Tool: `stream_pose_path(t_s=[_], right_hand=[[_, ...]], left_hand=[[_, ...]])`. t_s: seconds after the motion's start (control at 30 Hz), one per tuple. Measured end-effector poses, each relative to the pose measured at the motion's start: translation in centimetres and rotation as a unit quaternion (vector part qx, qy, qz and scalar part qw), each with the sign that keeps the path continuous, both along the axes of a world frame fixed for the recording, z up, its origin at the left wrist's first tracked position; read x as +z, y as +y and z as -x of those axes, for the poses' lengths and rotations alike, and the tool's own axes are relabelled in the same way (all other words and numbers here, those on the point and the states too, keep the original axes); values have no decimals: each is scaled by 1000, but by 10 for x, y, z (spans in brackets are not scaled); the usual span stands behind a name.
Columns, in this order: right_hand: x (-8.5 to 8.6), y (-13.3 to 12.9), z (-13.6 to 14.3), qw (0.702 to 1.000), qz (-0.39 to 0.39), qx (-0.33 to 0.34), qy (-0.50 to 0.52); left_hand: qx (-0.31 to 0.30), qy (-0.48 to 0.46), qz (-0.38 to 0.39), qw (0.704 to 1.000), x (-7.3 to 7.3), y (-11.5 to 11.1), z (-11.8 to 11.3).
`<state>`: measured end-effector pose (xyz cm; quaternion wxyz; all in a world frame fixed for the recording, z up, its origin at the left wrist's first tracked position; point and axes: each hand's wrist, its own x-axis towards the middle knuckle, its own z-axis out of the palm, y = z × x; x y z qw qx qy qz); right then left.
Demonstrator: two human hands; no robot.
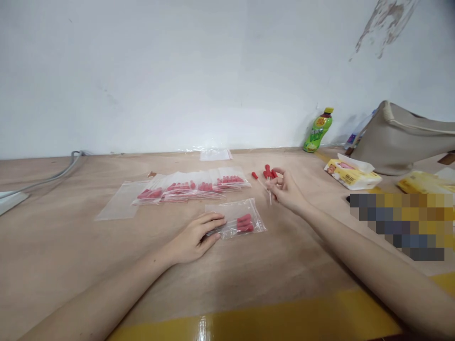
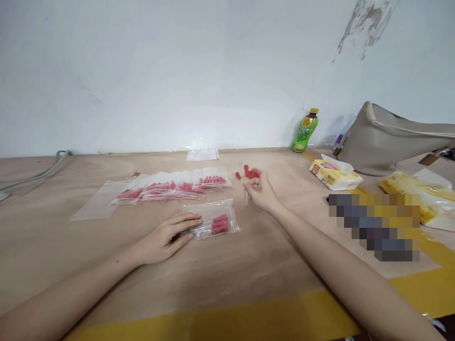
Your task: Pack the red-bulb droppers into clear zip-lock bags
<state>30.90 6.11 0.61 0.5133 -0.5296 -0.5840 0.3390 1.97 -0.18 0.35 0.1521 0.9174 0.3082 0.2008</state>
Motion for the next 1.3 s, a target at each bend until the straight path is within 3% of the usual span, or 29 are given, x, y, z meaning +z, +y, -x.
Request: stream_pose_path(t_s=[0.1,0.33,0.57,0.77,0.87,1.07,1.2,1.3], right_hand=[[-8,-17,6,994,25,24,101],[-18,-23,28,978,35,-16,204],[-11,-29,34,951,141,3,276],[-7,-29,23,924,170,-39,340],[-10,-31,23,936,159,-13,313],[-12,-37,24,966,184,116,142],[-11,-35,24,966,195,155,73],[-14,-32,30,972,189,133,41]], left_hand=[[1,2,1,1000,0,0,0],[3,11,-5,1000,0,1,0],[11,15,-3,1000,1,-2,0],[27,15,0,1000,0,-3,1],[28,15,-2,1000,1,-3,1],[27,13,1,1000,1,-3,1],[27,14,-3,1000,0,-2,2],[26,17,-4,1000,-1,-2,2]])
